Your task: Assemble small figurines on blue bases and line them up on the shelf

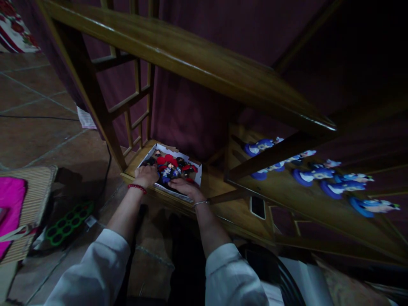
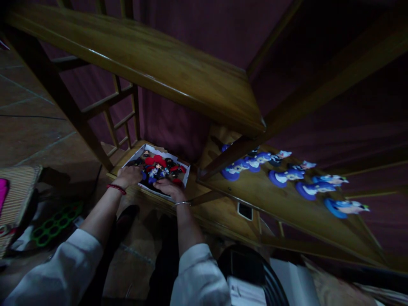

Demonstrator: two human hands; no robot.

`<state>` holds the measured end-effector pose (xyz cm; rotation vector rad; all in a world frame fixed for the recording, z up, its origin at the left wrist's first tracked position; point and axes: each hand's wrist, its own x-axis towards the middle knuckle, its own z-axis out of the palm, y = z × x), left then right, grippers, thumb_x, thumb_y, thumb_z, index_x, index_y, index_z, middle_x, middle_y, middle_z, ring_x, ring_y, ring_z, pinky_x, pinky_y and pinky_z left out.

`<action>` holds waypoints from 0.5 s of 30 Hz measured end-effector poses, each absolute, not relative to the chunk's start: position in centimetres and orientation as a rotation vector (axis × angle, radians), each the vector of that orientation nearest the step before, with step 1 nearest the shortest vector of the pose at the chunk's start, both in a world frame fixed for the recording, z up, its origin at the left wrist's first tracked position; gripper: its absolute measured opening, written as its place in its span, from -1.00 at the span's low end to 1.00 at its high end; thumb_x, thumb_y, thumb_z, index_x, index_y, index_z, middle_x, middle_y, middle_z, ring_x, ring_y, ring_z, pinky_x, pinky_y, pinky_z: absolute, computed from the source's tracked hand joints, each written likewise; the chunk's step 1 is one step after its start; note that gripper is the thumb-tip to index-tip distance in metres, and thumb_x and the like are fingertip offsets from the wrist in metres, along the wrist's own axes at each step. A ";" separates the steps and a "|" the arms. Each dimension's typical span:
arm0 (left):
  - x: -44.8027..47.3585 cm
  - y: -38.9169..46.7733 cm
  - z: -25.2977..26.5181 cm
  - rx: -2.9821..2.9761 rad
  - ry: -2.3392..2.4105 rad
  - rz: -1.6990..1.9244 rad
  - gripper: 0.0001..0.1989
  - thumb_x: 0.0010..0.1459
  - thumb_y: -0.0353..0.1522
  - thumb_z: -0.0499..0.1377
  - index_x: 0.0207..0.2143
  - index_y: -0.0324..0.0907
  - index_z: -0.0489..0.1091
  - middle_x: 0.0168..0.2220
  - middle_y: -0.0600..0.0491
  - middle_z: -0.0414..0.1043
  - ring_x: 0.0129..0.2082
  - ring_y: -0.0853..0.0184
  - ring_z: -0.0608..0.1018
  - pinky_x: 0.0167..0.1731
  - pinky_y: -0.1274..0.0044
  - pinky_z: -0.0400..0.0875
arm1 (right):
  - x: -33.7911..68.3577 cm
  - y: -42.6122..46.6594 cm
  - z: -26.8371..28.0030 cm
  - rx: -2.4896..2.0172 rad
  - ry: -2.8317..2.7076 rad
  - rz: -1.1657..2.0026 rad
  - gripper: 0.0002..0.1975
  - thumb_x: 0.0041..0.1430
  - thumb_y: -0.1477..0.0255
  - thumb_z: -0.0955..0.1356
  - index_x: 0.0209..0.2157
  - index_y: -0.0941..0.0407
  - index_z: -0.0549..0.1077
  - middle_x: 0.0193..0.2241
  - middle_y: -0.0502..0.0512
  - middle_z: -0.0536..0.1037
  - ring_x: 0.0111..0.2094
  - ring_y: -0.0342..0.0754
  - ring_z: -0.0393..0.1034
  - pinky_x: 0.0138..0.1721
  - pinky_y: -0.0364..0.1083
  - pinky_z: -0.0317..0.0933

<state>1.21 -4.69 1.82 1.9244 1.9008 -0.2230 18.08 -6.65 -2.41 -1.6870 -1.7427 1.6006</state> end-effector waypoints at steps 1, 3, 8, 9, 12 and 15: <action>1.2 -4.6 1.7 1.909 1.919 -0.195 -0.60 0.08 -0.35 -0.08 0.00 -0.07 0.25 -0.07 -0.08 0.39 -0.07 0.11 0.41 -0.17 0.33 0.28 | 18.0 -6.6 -2.6 -1.657 -1.734 1.669 -0.80 0.10 0.40 0.28 -0.29 0.13 0.49 -0.35 0.01 0.53 -0.29 -0.13 0.36 -0.19 -0.13 0.20; 1.1 -4.5 1.6 1.883 1.934 -0.113 -0.58 0.08 -0.34 -0.08 0.02 -0.09 0.22 -0.09 -0.10 0.40 -0.09 0.11 0.43 -0.17 0.34 0.29 | 17.9 -6.6 -2.8 -1.591 -1.723 1.737 -0.78 0.11 0.48 0.25 -0.20 0.14 0.45 -0.31 0.01 0.51 -0.28 -0.16 0.35 -0.17 -0.14 0.18; 0.6 -4.0 1.2 1.835 1.862 0.171 -0.50 0.03 -0.44 -0.03 0.08 -0.11 0.15 -0.15 -0.08 0.44 -0.13 0.20 0.46 -0.20 0.45 0.31 | 18.0 -6.6 -2.7 -1.544 -1.732 1.707 -0.75 0.11 0.52 0.23 -0.18 0.14 0.43 -0.29 0.00 0.49 -0.28 -0.18 0.34 -0.15 -0.14 0.17; 0.3 -3.8 1.1 1.801 1.845 0.245 -0.49 0.02 -0.45 -0.01 0.08 -0.11 0.15 -0.15 -0.06 0.44 -0.13 0.23 0.46 -0.20 0.49 0.31 | 18.0 -6.7 -2.6 -1.567 -1.721 1.655 -0.77 0.11 0.51 0.23 -0.20 0.14 0.44 -0.29 0.01 0.49 -0.26 -0.17 0.34 -0.15 -0.15 0.17; -0.5 -3.4 0.8 1.642 1.807 0.467 -0.48 -0.01 -0.50 0.01 0.06 -0.16 0.18 -0.14 -0.02 0.43 -0.15 0.30 0.45 -0.21 0.56 0.31 | 18.1 -6.9 -2.4 -1.678 -1.642 1.479 -0.80 0.12 0.50 0.22 -0.28 0.15 0.45 -0.32 0.02 0.50 -0.27 -0.17 0.35 -0.20 -0.18 0.18; -1.2 -3.1 0.6 1.460 1.744 0.693 -0.49 -0.01 -0.51 0.01 0.06 -0.20 0.19 -0.15 -0.03 0.43 -0.22 0.32 0.48 -0.28 0.57 0.34 | 17.8 -6.9 -2.0 -1.673 -1.765 1.431 -0.79 0.14 0.43 0.22 -0.32 0.17 0.46 -0.41 0.01 0.49 -0.35 -0.15 0.35 -0.30 -0.19 0.19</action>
